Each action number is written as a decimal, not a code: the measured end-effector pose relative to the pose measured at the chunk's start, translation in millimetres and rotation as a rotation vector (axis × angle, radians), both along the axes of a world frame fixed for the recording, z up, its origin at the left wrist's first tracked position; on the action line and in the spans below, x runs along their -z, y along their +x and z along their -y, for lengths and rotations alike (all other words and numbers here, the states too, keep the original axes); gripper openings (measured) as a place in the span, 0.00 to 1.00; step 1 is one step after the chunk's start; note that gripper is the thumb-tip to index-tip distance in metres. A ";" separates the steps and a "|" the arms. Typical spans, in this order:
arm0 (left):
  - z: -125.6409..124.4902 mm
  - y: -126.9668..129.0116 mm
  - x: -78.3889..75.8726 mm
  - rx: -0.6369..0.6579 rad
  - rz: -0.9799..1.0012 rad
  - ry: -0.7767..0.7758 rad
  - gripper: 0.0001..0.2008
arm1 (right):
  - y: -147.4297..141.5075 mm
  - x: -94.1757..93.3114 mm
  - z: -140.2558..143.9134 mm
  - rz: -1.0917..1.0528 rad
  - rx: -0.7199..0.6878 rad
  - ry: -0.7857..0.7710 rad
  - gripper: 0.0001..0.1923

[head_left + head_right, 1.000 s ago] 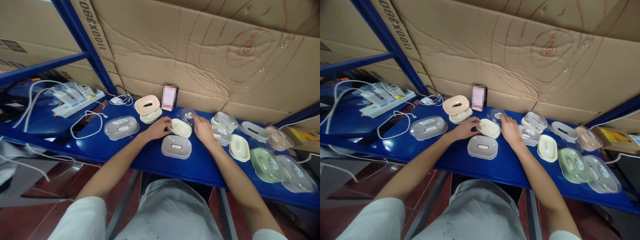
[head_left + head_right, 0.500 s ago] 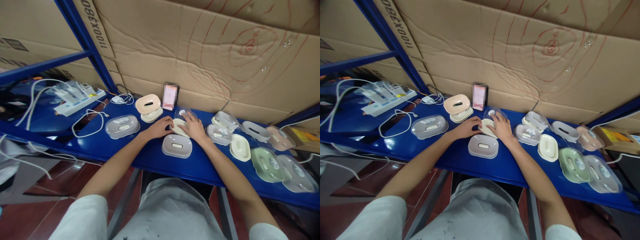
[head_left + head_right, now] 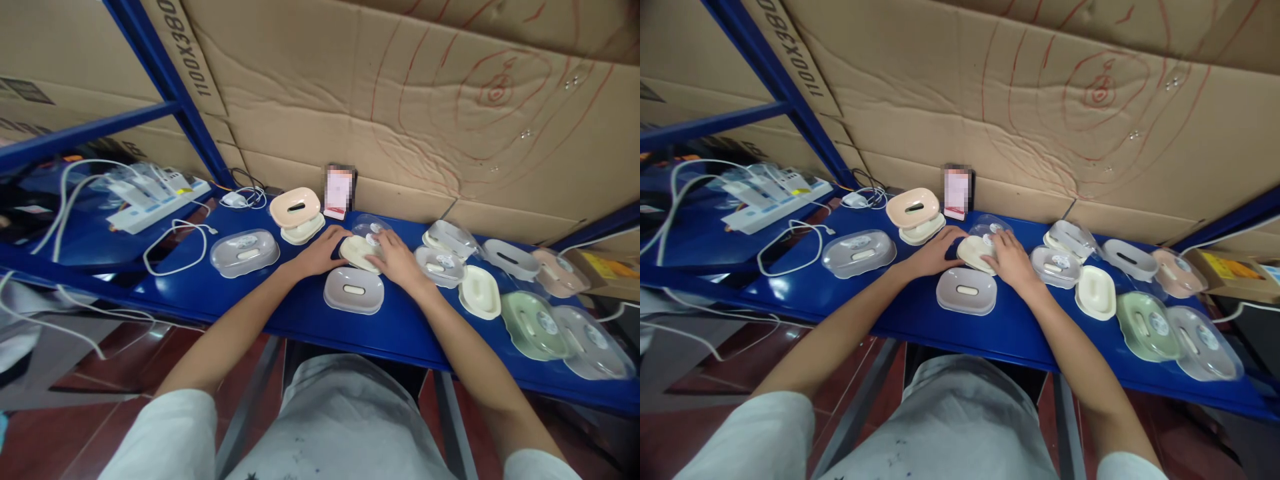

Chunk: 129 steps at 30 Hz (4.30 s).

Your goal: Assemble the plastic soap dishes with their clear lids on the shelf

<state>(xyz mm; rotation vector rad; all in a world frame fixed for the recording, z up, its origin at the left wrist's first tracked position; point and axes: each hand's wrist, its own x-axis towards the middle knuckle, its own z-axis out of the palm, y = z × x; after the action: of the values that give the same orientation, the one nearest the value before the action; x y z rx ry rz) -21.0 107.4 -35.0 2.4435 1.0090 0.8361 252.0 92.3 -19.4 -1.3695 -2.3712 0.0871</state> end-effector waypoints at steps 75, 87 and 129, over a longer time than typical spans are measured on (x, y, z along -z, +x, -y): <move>142.2 -23.2 5.9 -0.007 -0.013 -0.107 0.41 | -7.6 21.1 167.9 -0.210 -0.251 0.007 0.41; 147.2 -24.1 8.5 -0.044 0.034 -0.058 0.35 | -14.9 24.4 169.5 -0.118 -0.250 0.168 0.41; 140.2 17.6 10.5 -0.297 -0.231 0.168 0.14 | -166.1 -38.4 -86.3 0.207 -0.458 0.190 0.22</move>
<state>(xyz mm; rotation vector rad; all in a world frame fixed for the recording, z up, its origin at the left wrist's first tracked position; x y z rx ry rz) -3.4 -32.9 -45.5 2.6154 1.4690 0.7669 85.9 178.6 19.0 -0.7625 -2.7431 -0.1576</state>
